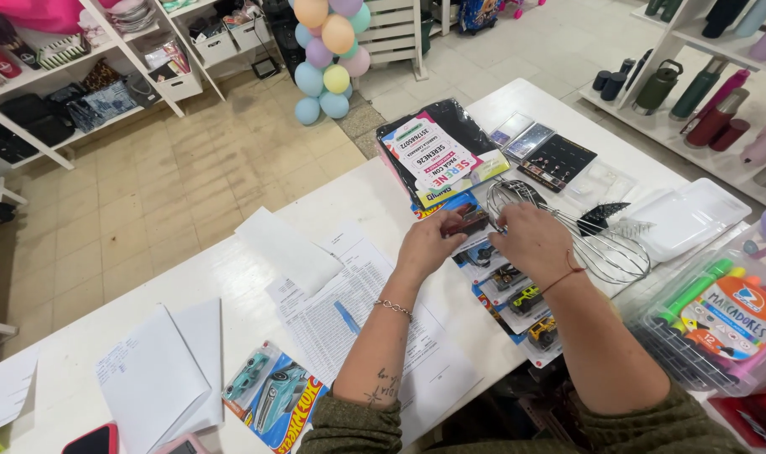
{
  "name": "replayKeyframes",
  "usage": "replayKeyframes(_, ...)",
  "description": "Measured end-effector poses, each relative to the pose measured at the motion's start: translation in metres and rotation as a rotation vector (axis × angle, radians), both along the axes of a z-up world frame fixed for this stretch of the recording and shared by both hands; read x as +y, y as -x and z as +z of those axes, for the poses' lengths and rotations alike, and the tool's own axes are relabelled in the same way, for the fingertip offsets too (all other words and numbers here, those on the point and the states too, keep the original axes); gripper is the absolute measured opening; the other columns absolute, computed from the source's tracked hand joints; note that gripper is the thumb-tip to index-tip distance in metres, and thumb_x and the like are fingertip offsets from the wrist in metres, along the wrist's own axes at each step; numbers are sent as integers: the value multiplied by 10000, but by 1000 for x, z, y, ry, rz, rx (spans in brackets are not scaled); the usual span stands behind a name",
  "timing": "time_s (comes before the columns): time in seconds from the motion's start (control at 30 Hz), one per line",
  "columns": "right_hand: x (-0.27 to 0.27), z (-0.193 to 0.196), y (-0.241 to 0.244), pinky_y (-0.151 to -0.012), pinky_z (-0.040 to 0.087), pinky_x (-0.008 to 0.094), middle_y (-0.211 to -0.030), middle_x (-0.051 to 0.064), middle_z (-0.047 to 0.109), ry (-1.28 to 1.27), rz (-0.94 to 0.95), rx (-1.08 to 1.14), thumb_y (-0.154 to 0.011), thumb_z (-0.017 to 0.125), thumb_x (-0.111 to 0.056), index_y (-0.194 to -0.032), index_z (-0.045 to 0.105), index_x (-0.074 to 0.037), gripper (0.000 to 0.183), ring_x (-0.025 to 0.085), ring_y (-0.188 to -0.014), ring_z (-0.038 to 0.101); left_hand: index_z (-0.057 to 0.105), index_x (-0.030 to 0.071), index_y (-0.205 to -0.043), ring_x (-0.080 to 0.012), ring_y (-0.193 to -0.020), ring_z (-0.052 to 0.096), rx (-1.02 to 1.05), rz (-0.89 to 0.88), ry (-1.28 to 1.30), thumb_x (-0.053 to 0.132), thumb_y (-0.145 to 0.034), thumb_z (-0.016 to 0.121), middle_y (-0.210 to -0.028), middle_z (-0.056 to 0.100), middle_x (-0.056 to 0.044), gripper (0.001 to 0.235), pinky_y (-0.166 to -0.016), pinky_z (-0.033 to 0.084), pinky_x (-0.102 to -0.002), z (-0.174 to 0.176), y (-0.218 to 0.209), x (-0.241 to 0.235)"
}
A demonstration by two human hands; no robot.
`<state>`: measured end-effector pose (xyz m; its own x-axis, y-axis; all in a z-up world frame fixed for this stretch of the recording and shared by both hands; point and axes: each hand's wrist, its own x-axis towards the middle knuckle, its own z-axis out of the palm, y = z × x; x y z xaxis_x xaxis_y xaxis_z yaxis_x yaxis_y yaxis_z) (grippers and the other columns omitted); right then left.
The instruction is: Unpacking items from a box and checking them against an inventory list at a store counter.
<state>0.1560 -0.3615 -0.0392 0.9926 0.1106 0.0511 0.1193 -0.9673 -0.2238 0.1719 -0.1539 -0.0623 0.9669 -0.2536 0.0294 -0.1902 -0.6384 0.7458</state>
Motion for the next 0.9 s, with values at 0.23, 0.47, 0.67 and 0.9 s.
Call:
replayKeyframes(0.23, 25, -21, -45, -1063, 477, 404, -1333, 71, 612, 125, 313, -84, -795, 781, -367, -1332, 636, -213, 578, 316, -1222, 640, 670, 104, -1280, -313, -1111, 702, 77, 22, 43, 245, -869, 793, -1149, 750, -142, 451, -929, 560, -383, 3, -9, 6)
replayKeyframes(0.47, 35, 1, -70, -967, 577, 418, -1214, 9, 681, 147, 344, 118, -789, 787, -315, -1140, 735, -318, 355, 329, -1160, 671, 655, 124, -1306, -329, -1212, 643, 143, 369, 343, 491, -879, 762, -1245, 698, -156, 573, -980, 542, -448, -47, -98, 52)
replayKeyframes(0.67, 39, -5, -94, -985, 565, 435, -1189, 66, 684, 131, 422, 144, -810, 749, -256, -1101, 744, -291, 293, 349, -1157, 666, 475, 48, -1443, -402, -1322, 556, 232, 503, 383, 496, -830, 778, -1388, 583, -249, 818, -1060, 495, -496, -83, -160, 35)
replayKeyframes(0.9, 37, -40, -139, -974, 556, 388, -1157, 10, 664, 164, 460, 93, -806, 727, -220, -1075, 742, -298, 280, 277, -1149, 661, 645, 105, -1166, -313, -1093, 706, 234, 619, 271, 469, -693, 826, -1092, 724, -122, 623, -880, 589, -411, -144, -223, 36)
